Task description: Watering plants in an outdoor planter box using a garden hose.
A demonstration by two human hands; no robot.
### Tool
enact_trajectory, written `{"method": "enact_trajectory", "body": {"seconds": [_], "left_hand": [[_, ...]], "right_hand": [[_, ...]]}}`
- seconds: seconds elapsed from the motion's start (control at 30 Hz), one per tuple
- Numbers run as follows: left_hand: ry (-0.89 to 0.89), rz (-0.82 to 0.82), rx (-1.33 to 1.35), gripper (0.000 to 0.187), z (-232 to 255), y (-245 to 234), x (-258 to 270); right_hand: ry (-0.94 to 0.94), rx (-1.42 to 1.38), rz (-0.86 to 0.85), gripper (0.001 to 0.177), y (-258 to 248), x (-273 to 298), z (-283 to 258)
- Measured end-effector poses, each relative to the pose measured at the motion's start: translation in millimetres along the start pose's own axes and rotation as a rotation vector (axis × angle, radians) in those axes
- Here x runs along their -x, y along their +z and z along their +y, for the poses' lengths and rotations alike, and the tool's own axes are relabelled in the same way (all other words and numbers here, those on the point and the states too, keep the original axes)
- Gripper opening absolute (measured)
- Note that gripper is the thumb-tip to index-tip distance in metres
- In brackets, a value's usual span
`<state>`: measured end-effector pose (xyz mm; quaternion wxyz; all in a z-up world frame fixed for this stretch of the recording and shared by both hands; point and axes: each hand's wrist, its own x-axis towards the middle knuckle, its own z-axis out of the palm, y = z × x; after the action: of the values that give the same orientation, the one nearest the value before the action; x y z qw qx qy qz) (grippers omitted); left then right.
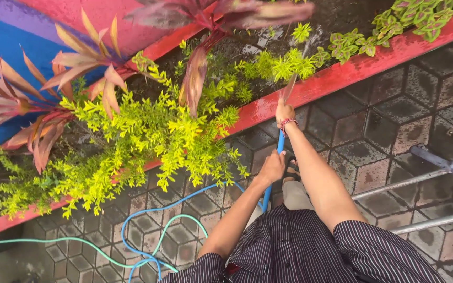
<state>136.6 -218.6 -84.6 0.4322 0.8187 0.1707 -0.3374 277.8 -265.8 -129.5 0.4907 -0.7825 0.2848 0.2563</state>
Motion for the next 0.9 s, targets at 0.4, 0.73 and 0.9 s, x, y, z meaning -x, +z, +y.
{"method": "enact_trajectory", "body": {"seconds": [0.4,0.73,0.9], "left_hand": [[-0.035,-0.009,0.033,0.051,-36.0,-18.5,32.2],[0.002,0.017,0.068,0.050,-62.5,-28.7,57.8],[0.007,0.034,0.084,0.051,-86.0,-31.7,65.3]], "right_hand": [[-0.050,-0.012,0.021,0.059,53.8,8.6,28.2],[-0.118,0.013,0.026,0.059,75.0,40.8,30.4],[-0.136,0.084,-0.014,0.058,106.5,30.2,46.5]]}}
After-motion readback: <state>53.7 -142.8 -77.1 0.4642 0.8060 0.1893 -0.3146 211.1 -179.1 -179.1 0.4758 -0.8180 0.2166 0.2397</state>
